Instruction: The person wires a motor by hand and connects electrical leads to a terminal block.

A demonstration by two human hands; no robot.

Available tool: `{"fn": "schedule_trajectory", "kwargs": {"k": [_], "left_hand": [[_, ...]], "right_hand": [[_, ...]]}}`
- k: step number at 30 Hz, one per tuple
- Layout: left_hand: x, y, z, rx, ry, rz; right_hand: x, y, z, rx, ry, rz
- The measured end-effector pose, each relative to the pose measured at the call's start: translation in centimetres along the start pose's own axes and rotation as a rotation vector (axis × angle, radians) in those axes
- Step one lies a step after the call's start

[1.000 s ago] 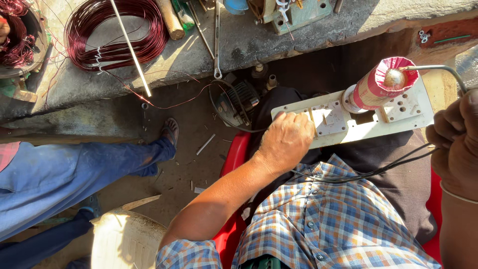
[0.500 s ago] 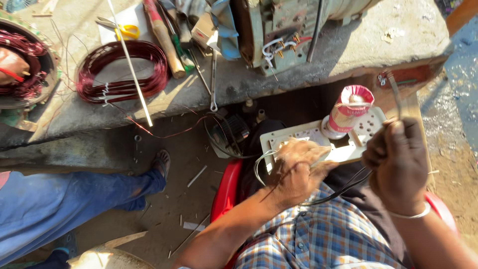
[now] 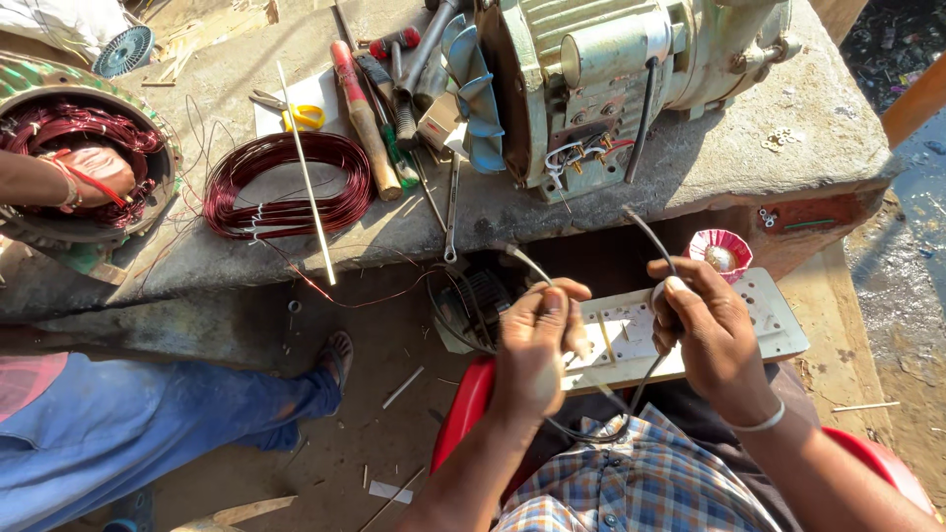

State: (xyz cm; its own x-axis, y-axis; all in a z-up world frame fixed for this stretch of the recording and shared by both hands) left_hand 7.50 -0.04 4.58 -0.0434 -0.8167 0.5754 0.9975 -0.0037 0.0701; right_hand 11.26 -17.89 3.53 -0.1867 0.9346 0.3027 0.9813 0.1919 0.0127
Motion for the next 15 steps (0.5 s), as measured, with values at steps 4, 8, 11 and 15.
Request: {"fn": "schedule_trajectory", "kwargs": {"k": [4, 8, 11, 15], "left_hand": [[-3.0, -0.2, 5.5, 0.107, 0.526, 0.221], [-2.5, -0.1, 8.6, 0.311, 0.768, 0.302], [-1.1, 0.3, 9.9, 0.481, 0.973, 0.282], [-1.5, 1.8, 9.6, 0.501, 0.971, 0.254]], "right_hand": [[-0.1, 2.0, 0.2, -0.012, -0.215, 0.05], [1.3, 4.0, 1.4, 0.022, -0.144, 0.011], [1.9, 5.3, 1.9, 0.011, 0.025, 0.011], [2.0, 6.2, 2.4, -0.001, 0.072, 0.064]]}}
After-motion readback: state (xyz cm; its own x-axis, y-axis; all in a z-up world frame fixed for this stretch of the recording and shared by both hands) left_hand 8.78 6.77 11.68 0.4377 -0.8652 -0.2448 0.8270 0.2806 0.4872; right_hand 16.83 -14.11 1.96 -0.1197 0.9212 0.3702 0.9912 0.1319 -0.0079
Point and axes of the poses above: each hand's wrist, its own y-axis towards the middle knuckle, its own x-axis out of the palm, z = x × y, the point moved 9 cm from there along y, towards the middle knuckle, and after that the axes turned 4 degrees about -z, right-handed, at the moved point
